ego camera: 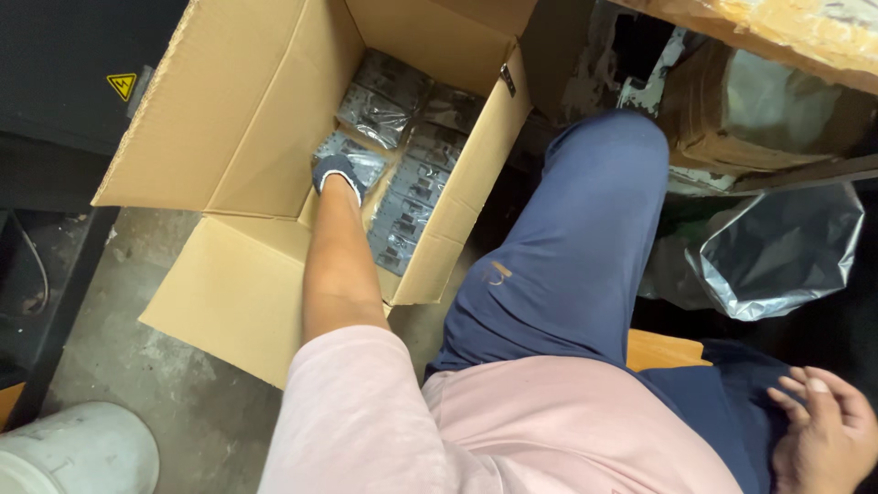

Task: The person retrieves a gray electrical component from a machine, then uses a file and a yellow utility knife to scrape and clean its surfaces. After cleaning, the person places the component into a plastic bag and puts it into a cardboard box. This process is repeated for multiple components.

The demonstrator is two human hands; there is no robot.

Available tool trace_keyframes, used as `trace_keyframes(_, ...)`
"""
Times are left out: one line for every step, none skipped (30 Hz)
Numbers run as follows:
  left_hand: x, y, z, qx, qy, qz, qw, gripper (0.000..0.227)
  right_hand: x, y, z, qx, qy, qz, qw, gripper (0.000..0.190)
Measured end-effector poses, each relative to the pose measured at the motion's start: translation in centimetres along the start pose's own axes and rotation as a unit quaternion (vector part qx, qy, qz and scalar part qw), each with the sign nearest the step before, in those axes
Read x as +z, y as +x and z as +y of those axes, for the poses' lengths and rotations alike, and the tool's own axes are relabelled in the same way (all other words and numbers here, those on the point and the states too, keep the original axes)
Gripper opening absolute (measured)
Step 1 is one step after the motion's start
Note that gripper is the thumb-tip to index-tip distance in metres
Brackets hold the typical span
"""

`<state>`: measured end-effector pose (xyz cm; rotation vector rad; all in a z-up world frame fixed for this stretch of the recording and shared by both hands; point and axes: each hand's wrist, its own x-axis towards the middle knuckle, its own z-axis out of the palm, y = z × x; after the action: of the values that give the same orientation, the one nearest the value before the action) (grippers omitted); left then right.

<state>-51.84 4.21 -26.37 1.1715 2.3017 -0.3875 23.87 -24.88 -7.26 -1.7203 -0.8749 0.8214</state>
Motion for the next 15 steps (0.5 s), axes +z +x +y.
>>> trace_keyframes(0.8,-0.2,0.0,-0.011,-0.016,-0.006,1.000,0.034,-0.6,0.3,0.6,-0.006,0.016,0.002,1.000,0.009)
trace_keyframes(1.1,-0.1,0.2,-0.022,-0.031,-0.011,0.999,0.034,-0.8,0.6,1.2,-0.007,0.021,0.003,1.000,0.009)
trace_keyframes(1.4,0.0,0.4,-0.030,-0.047,-0.016,0.998,0.035,-0.9,0.8,1.6,-0.008,0.026,0.003,1.000,0.009)
trace_keyframes(1.8,0.2,0.7,-0.042,-0.068,-0.015,0.997,0.035,-1.1,0.9,2.0,-0.001,0.017,0.002,1.000,0.009)
trace_keyframes(2.0,0.2,1.0,-0.053,-0.095,-0.014,0.994,0.036,-1.2,1.0,2.3,0.006,0.008,-0.001,1.000,0.009)
trace_keyframes(2.3,0.1,1.2,-0.070,-0.123,-0.009,0.990,0.036,-1.2,1.3,2.5,0.009,0.021,-0.006,1.000,0.009)
trace_keyframes(2.3,0.0,1.5,-0.116,-0.219,-0.022,0.969,0.036,-1.1,1.7,2.7,0.012,0.033,-0.012,0.999,0.009)
trace_keyframes(2.3,-0.3,1.8,-0.164,-0.360,0.002,0.918,0.035,-1.0,1.8,2.9,0.015,0.035,-0.015,0.999,0.009)
trace_keyframes(2.0,-0.6,2.1,-0.194,-0.444,0.020,0.874,0.036,-0.9,1.9,3.0,0.017,0.038,-0.019,0.999,0.009)
trace_keyframes(1.5,-0.9,2.2,-0.195,-0.434,0.024,0.879,0.036,-0.8,2.3,3.0,0.017,0.032,-0.020,0.999,0.008)
trace_keyframes(1.0,-1.2,2.3,-0.201,-0.438,0.031,0.876,0.037,-0.4,2.3,3.1,0.019,0.031,-0.022,0.999,0.008)
trace_keyframes(0.7,-1.5,2.3,-0.204,-0.436,0.034,0.876,0.037,-0.3,2.6,2.9,0.019,0.028,-0.026,0.999,0.007)
trace_keyframes(0.4,-1.9,2.3,-0.206,-0.434,0.034,0.877,0.038,-0.1,2.7,2.7,0.020,0.030,-0.031,0.999,0.007)
trace_keyframes(0.1,-2.0,2.5,-0.208,-0.432,0.036,0.877,0.039,0.0,2.7,2.6,0.020,0.030,-0.033,0.999,0.006)
trace_keyframes(0.0,-2.2,2.6,-0.210,-0.432,0.038,0.876,0.040,0.1,2.7,2.5,0.021,0.030,-0.036,0.999,0.005)
